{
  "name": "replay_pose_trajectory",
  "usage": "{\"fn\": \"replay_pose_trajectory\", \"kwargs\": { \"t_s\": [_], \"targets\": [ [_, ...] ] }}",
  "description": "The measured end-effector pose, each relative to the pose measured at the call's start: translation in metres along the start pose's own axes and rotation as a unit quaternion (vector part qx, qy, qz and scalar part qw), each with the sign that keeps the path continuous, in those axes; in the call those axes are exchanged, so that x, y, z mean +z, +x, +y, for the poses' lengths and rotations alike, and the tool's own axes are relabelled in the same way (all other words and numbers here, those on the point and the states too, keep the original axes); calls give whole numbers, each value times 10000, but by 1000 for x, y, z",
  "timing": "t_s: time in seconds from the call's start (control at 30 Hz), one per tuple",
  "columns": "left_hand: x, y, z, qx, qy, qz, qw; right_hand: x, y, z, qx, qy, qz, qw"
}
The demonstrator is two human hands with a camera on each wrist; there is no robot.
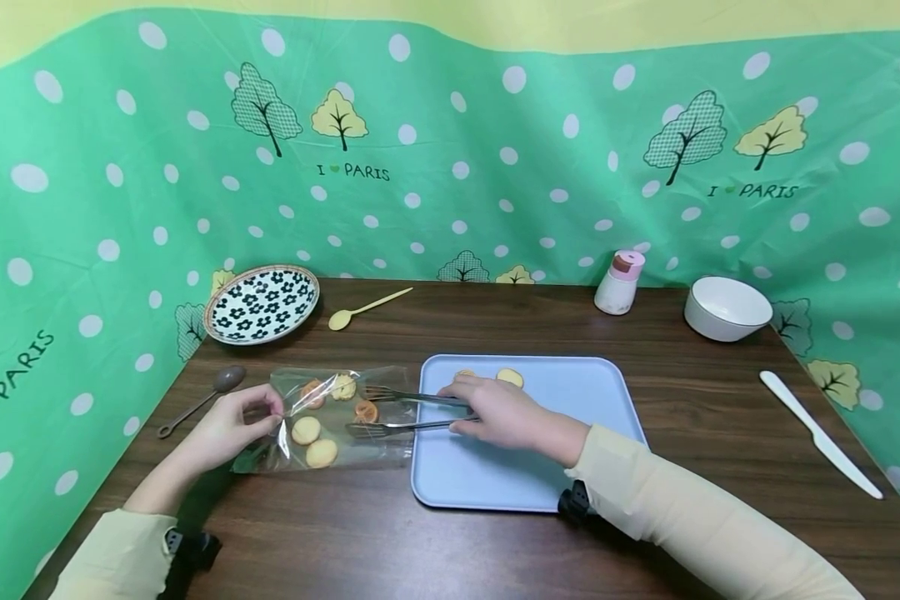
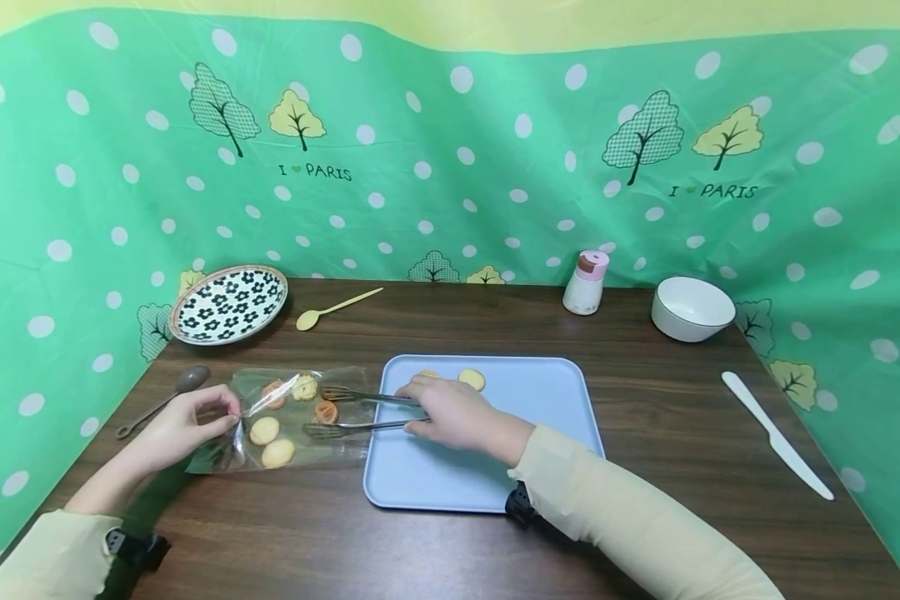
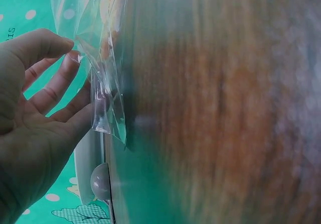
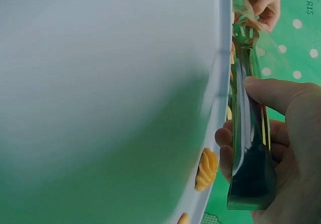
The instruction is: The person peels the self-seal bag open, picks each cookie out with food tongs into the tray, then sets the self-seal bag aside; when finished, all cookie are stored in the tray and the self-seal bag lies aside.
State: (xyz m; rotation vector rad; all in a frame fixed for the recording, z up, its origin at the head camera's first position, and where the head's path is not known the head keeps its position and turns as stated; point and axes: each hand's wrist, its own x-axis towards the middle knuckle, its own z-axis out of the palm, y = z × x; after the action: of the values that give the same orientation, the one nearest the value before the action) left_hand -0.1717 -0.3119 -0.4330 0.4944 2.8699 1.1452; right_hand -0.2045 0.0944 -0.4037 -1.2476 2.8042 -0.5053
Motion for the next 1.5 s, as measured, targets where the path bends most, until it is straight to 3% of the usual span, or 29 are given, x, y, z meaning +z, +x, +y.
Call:
{"fn": "replay_pose_trajectory", "kwargs": {
  "t_s": [0.63, 0.83, 0.93, 1.23, 1.5],
  "targets": [
    [-1, 1, -3, -30, -89, -48, 9999, -5, -3, 8, -41, 147, 119, 9998],
    [-3, -1, 13, -70, 20, -74, 9999, -17, -15, 12, 23, 124, 224, 9997],
    [-4, -2, 20, -64, -42, -40, 10000, -26, -25, 13, 163, 125, 252, 9995],
    [0, 1, -4, -58, -93, -31, 9999, -52, -78, 30, 598, 39, 625, 9962],
    [-2, 1, -5, 33, -151, -15, 9999, -66, -134, 55, 1077, -184, 991, 9891]
  ]
}}
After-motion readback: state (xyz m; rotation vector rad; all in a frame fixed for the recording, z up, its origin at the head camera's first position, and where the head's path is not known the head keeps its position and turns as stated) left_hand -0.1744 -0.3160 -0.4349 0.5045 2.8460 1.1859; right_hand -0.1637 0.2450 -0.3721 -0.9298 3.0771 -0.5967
